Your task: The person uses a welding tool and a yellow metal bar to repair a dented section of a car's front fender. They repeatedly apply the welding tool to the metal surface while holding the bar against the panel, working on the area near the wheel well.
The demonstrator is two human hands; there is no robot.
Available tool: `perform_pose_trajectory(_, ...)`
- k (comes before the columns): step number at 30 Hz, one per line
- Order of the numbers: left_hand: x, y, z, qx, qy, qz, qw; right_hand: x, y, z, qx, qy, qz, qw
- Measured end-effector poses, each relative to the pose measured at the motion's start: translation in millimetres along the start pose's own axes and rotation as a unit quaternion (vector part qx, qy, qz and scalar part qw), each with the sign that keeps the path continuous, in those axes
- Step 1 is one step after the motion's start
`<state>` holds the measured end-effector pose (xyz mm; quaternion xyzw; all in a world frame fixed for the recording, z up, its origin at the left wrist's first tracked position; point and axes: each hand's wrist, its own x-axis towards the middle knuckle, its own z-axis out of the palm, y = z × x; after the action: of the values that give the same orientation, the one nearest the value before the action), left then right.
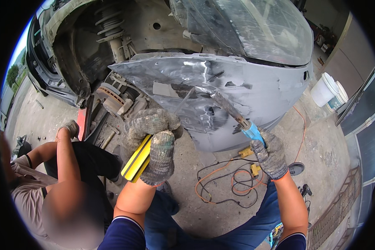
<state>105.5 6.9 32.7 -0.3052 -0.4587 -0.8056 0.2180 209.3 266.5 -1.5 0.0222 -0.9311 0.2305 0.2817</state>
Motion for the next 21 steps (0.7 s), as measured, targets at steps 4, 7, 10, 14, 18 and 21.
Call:
perform_pose_trajectory(4, 0.1, 3.3, -0.3, 0.023, 0.007, 0.001, 1.0, -0.6, -0.3, -1.1, 0.007, -0.005, 0.006, 1.0)
perform_pose_trajectory(7, 1.1, 3.7, -2.3, 0.025, 0.016, 0.016, 0.999, -3.9, 0.3, 0.7, -0.001, 0.002, 0.007, 1.0)
perform_pose_trajectory(10, 2.3, 4.1, -1.7, 0.017, 0.017, 0.016, 1.0, -4.2, -1.8, 3.2, 0.006, 0.017, -0.001, 1.0)
perform_pose_trajectory(14, 2.5, 3.7, -0.5, 0.015, 0.016, 0.02, 1.0, -3.2, -2.2, 4.5, 0.019, 0.02, 0.001, 1.0)
perform_pose_trajectory(18, 1.8, 4.2, -1.5, 0.03, 0.017, 0.014, 0.999, -0.8, -3.1, 5.7, 0.02, 0.018, -0.002, 1.0)
perform_pose_trajectory(21, 1.0, -0.8, -2.0, 0.032, 0.016, 0.015, 0.999, 0.4, -3.4, 5.0, 0.02, 0.008, 0.019, 1.0)
